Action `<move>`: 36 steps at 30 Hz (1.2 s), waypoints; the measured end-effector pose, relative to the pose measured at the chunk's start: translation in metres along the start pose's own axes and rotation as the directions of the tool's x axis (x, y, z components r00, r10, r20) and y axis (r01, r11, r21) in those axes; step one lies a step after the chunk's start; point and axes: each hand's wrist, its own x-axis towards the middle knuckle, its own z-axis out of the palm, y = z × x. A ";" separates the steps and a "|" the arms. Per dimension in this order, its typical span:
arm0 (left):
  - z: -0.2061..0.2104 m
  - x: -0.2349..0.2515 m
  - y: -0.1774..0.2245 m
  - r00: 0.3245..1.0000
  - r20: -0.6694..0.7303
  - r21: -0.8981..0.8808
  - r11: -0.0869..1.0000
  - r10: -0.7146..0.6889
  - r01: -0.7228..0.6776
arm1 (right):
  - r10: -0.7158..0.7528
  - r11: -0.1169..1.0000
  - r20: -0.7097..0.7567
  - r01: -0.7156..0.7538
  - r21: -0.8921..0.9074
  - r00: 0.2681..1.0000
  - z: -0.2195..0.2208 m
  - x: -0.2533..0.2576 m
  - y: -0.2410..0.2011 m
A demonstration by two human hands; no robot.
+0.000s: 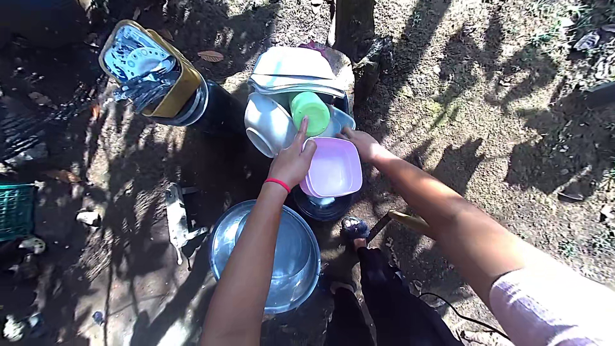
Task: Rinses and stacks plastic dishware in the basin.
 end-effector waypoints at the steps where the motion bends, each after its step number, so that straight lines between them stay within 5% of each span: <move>1: 0.000 -0.002 0.000 1.000 -0.006 -0.002 1.000 0.005 -0.005 | -0.036 0.999 -0.028 0.036 -0.009 0.999 0.003 0.001 0.005; 5: 0.003 -0.008 0.001 1.000 -0.009 0.001 1.000 0.021 -0.021 | -0.113 0.994 -0.191 0.112 -0.014 0.975 0.000 0.011 0.018; 12: 0.015 -0.007 0.001 0.999 -0.023 -0.073 0.997 -0.025 0.024 | 0.028 0.993 -0.170 -0.007 0.119 0.985 -0.006 0.048 -0.004; 16: 0.022 -0.002 -0.004 0.999 0.008 -0.092 0.995 -0.032 0.032 | 0.152 0.917 -0.510 0.072 0.392 0.846 0.022 0.031 -0.008; 18: 0.026 0.000 -0.008 1.000 0.022 -0.155 0.988 -0.004 0.008 | 0.272 0.867 -0.545 0.044 0.496 0.793 0.029 0.023 -0.011; 20: 0.033 0.006 -0.015 0.998 0.049 -0.290 0.956 0.046 -0.029 | 0.414 0.710 -0.392 -0.022 0.703 0.822 0.024 0.010 -0.017; 24: 0.049 0.015 -0.033 0.992 0.086 -0.575 0.818 0.094 -0.028 | 0.458 0.104 0.080 -0.142 0.984 0.886 0.009 -0.014 -0.016; 30: 0.086 -0.007 -0.049 0.993 -0.121 -0.676 0.731 0.015 -0.093 | 0.388 -0.054 0.137 -0.127 0.991 0.911 0.015 -0.031 -0.014; 33: 0.104 -0.023 -0.040 0.987 -0.111 -0.757 0.653 -0.119 -0.006 | 0.502 -0.177 0.238 -0.170 0.969 0.832 -0.017 -0.040 -0.045; 36: 0.127 -0.034 -0.041 0.980 -0.093 -0.828 0.561 -0.174 0.021 | 0.457 -0.174 0.145 -0.072 0.982 0.878 0.018 -0.043 -0.028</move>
